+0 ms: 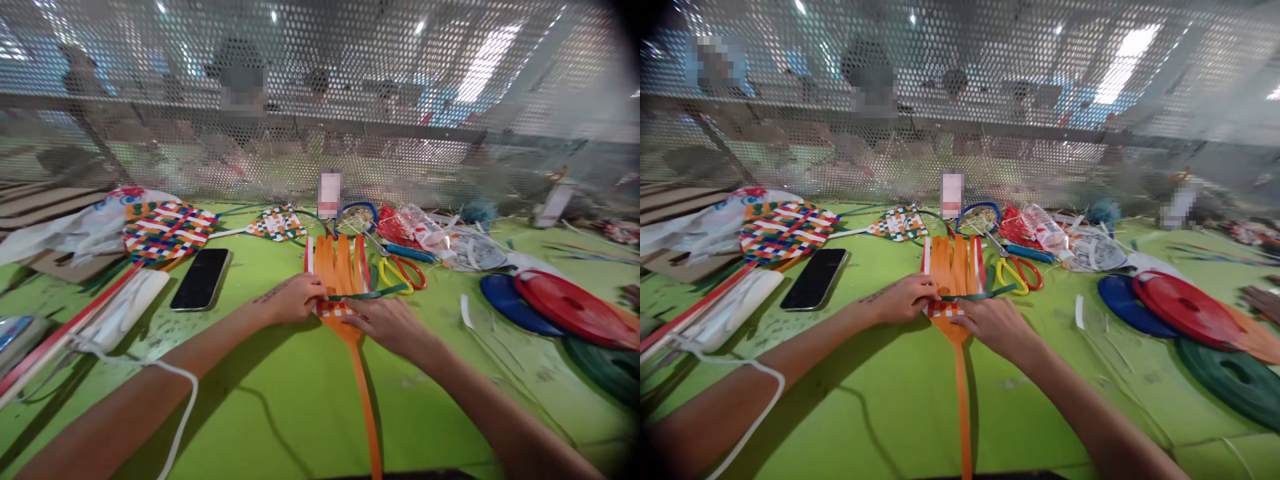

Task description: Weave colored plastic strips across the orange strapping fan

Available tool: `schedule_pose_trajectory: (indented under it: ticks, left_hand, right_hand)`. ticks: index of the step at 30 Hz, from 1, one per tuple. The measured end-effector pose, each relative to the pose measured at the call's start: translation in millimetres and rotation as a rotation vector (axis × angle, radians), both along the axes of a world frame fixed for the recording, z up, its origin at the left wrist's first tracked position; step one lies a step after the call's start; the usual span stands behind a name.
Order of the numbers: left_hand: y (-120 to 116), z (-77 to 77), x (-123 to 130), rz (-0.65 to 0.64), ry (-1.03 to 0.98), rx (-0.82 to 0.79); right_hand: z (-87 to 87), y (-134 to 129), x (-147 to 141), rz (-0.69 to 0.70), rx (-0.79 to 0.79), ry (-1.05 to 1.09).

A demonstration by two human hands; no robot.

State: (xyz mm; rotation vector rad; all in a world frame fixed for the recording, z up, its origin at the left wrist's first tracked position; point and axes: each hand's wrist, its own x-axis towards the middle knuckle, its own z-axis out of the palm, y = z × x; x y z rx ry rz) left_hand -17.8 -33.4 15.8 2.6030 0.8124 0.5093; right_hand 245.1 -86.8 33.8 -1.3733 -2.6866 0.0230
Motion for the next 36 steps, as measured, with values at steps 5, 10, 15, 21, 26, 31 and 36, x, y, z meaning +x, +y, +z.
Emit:
schedule_pose_trajectory:
  ticks: [5,10,15,21,26,31,36]
  left_hand:
    - [-7.2,-5.2,4.3,-0.034,-0.006,0.054]
    - [-6.8,-3.7,3.2,-0.043,0.059,0.104]
    - [-8.2,-2.3,4.3,-0.054,0.103,0.142]
    - [-9.1,-2.2,4.6,-0.05,0.125,0.159]
    - [-9.7,0.3,5.1,-0.056,0.169,0.193]
    - [-8.9,-0.6,5.5,-0.059,0.184,0.22]
    - [-7.5,-4.5,4.7,-0.087,0.152,0.265]
  right_hand:
    - [-1.0,2.2,2.0,-0.011,-0.013,0.006]
    - [2.7,1.9,0.9,-0.027,-0.031,-0.002]
    - [10.7,-4.9,-3.1,-0.033,-0.052,0.026]
    - [43.9,27.1,45.4,-0.483,0.369,0.443]
    - [32.5,89.1,97.8,-0.603,-0.039,0.18]
    - [12.5,113.9,101.0,-0.564,-0.268,0.061]
    - [40.4,115.7,100.1,-0.625,-0.15,0.012]
